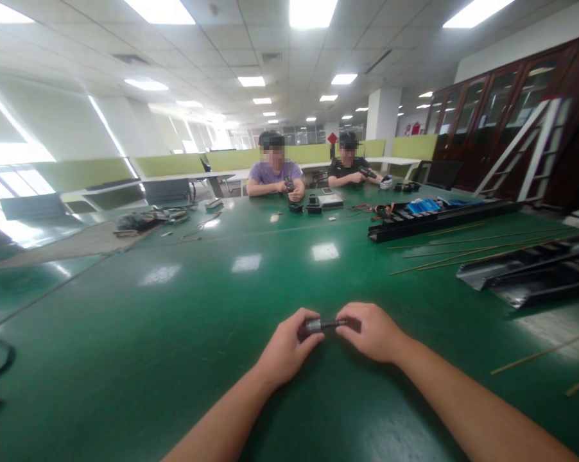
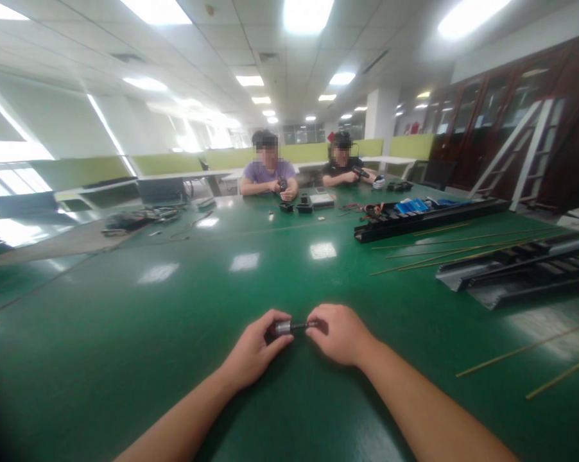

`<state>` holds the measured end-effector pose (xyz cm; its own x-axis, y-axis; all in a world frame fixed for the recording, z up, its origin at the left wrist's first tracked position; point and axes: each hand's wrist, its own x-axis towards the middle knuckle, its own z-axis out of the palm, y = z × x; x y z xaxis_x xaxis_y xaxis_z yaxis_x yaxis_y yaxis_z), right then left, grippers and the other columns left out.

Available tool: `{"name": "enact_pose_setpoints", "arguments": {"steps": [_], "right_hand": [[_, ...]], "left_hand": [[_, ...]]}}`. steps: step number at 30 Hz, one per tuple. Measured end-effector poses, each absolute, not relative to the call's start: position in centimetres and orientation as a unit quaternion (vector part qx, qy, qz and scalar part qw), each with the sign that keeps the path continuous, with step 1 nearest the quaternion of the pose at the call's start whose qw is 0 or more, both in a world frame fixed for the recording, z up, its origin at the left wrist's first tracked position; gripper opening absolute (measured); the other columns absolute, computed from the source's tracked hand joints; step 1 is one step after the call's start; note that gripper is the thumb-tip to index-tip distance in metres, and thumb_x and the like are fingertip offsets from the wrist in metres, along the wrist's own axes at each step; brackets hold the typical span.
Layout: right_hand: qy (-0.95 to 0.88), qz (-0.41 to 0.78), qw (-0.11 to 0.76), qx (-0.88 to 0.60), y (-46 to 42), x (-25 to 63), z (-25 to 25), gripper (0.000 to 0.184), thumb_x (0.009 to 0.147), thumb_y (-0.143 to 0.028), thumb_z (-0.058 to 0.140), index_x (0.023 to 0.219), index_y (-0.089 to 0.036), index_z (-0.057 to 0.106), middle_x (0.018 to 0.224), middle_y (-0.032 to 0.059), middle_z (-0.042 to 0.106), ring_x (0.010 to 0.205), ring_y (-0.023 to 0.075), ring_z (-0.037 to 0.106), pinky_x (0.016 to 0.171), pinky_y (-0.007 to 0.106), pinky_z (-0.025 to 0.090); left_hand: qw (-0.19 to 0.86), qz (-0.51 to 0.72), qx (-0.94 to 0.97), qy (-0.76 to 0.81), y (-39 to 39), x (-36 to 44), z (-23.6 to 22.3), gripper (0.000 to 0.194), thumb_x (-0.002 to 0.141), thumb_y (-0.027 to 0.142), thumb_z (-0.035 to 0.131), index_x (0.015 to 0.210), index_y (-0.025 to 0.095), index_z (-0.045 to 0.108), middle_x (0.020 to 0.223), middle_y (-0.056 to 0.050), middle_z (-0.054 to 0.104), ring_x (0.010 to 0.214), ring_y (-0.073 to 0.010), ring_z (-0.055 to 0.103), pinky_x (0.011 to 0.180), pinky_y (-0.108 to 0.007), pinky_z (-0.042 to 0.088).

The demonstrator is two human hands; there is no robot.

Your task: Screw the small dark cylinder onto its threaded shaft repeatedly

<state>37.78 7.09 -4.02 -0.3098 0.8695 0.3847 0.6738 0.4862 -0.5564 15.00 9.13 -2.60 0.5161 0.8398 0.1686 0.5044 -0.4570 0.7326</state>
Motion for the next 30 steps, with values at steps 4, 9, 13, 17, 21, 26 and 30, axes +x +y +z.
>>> {"name": "enact_pose_setpoints", "arguments": {"steps": [4,9,13,17,21,26,30], "right_hand": [[-0.792,0.144,0.330,-0.492,7.16,37.99,-4.04,0.006,0.083,-0.024,0.066,0.087,-0.020,0.070,0.080,0.0020,0.068,0.072,0.0167,0.059,0.069,0.028,0.042],[-0.792,0.144,0.328,-0.495,7.15,38.25,-4.05,0.006,0.083,-0.023,0.066,0.087,-0.020,0.070,0.079,0.0021,0.067,0.071,0.0164,0.059,0.068,0.027,0.042],[-0.792,0.143,0.328,-0.495,7.10,38.30,-4.00,0.006,0.083,-0.024,0.066,0.086,-0.020,0.070,0.079,0.0023,0.068,0.071,0.0165,0.059,0.068,0.027,0.042],[-0.791,0.144,0.327,-0.497,7.09,38.30,-3.93,0.007,0.083,-0.024,0.066,0.087,-0.020,0.070,0.080,0.0026,0.068,0.072,0.0168,0.060,0.068,0.028,0.043],[-0.792,0.140,0.326,-0.496,7.14,38.34,-3.96,0.006,0.083,-0.023,0.066,0.087,-0.020,0.070,0.079,0.0022,0.068,0.072,0.0167,0.060,0.068,0.028,0.043],[-0.793,0.139,0.327,-0.495,7.13,38.35,-3.96,0.006,0.083,-0.023,0.067,0.087,-0.020,0.070,0.078,0.0022,0.068,0.070,0.0164,0.059,0.067,0.027,0.042],[-0.791,0.136,0.327,-0.498,7.11,38.37,-3.93,0.006,0.083,-0.024,0.066,0.086,-0.020,0.070,0.078,0.0021,0.068,0.070,0.0164,0.059,0.066,0.027,0.042]], "left_hand": [[0.307,0.268,0.810,0.422,9.23,14.99,-2.69,0.025,0.086,0.027,0.063,0.109,0.021,0.060,0.097,-0.003,0.064,0.086,-0.0190,0.058,0.079,-0.031,0.044],[0.308,0.274,0.808,0.421,9.32,14.98,-2.73,0.023,0.086,0.026,0.063,0.108,0.021,0.061,0.097,-0.002,0.064,0.088,-0.0190,0.059,0.080,-0.031,0.045],[0.312,0.274,0.808,0.418,9.35,15.00,-2.68,0.023,0.085,0.026,0.063,0.108,0.021,0.061,0.098,-0.002,0.065,0.089,-0.0192,0.059,0.081,-0.031,0.045],[0.308,0.272,0.810,0.418,9.41,14.98,-2.68,0.025,0.085,0.027,0.063,0.109,0.020,0.061,0.098,-0.003,0.065,0.088,-0.0195,0.059,0.080,-0.031,0.045],[0.302,0.272,0.811,0.421,9.46,14.96,-2.76,0.024,0.085,0.027,0.063,0.108,0.020,0.061,0.095,-0.002,0.065,0.084,-0.0186,0.059,0.077,-0.030,0.045],[0.304,0.272,0.810,0.421,9.46,14.96,-2.77,0.024,0.085,0.027,0.062,0.109,0.020,0.061,0.097,-0.003,0.065,0.086,-0.0192,0.059,0.078,-0.031,0.046],[0.309,0.272,0.806,0.425,9.46,14.96,-2.75,0.024,0.085,0.027,0.063,0.108,0.020,0.061,0.096,-0.003,0.064,0.085,-0.0188,0.059,0.077,-0.030,0.046]]}}
